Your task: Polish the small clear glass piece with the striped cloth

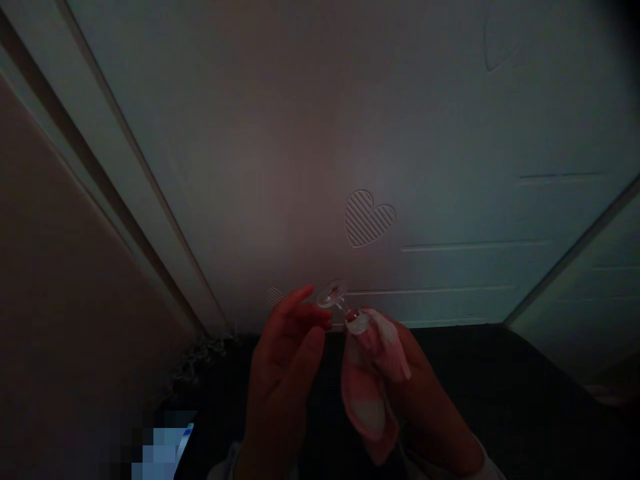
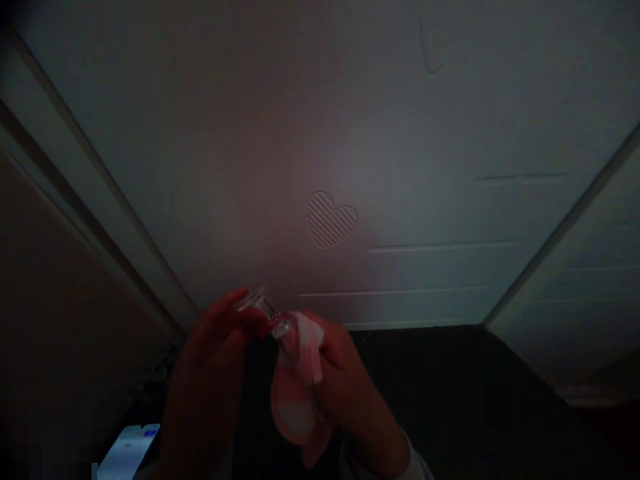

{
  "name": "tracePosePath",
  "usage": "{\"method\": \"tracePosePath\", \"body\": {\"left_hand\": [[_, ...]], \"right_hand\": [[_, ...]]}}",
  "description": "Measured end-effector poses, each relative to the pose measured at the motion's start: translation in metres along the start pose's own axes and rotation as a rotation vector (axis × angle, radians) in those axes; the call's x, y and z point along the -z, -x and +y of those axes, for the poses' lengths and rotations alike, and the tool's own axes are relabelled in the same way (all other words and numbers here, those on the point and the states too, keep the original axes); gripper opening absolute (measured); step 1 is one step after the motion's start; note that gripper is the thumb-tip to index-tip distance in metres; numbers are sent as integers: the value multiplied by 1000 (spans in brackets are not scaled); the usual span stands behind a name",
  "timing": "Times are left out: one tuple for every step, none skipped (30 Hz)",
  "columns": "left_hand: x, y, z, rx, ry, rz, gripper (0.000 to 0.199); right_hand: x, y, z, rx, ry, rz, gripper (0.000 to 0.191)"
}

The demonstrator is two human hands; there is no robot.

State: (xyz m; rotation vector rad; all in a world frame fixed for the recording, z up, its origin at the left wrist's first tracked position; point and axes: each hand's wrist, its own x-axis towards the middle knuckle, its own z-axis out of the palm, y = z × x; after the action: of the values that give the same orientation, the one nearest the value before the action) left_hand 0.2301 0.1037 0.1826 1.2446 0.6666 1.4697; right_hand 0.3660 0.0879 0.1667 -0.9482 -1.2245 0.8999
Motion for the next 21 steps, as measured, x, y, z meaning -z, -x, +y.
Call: {"method": "tracePosePath", "body": {"left_hand": [[-1,0,1,-8,-7,8,30],[-1,1,1,-18,-10,20,32],[-2,1,2,-31,-9,38,34],[-2,2,2,-38,-11,54,36],[-2,2,2,-43,-21,66,36],[-2,2,3,-40,-44,73,36],[-2,2,3,-35,-80,81,33],[-1,2,4,-28,-126,91,29],[0,2,4,-23,-174,99,24],[0,1,5,-24,-217,112,19],[1,0,5,-28,-253,126,15],[2,-1,5,-31,-280,135,13],[3,-2,6,-35,-300,130,10],[3,-3,6,-36,-319,118,9],[4,-5,7,-36,-339,98,8],[4,-6,7,-29,-361,73,8],[5,-7,7,-14,-382,41,7],[5,-8,7,1,-402,8,7],[6,-9,7,13,-425,-20,8],[6,-9,7,20,-450,-42,9],[6,-10,7,23,-476,-59,10]], "right_hand": [[0,0,1,6,17,-6,23],[0,-1,1,9,31,-14,23],[0,-1,2,14,42,-21,22],[0,-1,2,14,51,-33,21],[0,-1,2,11,56,-52,21],[0,-1,2,2,58,-80,22],[0,-2,2,-11,55,-121,23],[0,-2,2,-24,48,-164,23],[0,-2,2,-38,38,-201,24],[1,-3,1,-49,31,-231,24],[1,-3,1,-56,29,-246,23],[2,-4,0,-65,32,-251,23],[2,-5,-1,-81,34,-249,23],[3,-5,-2,-104,31,-245,21],[4,-6,-4,-124,28,-244,18],[4,-7,-6,-130,26,-244,13],[4,-8,-8,-118,30,-247,11],[5,-8,-9,-88,42,-252,12],[5,-9,-9,-51,56,-250,14],[5,-9,-9,-20,66,-238,14],[5,-9,-8,-3,60,-212,12]]}}
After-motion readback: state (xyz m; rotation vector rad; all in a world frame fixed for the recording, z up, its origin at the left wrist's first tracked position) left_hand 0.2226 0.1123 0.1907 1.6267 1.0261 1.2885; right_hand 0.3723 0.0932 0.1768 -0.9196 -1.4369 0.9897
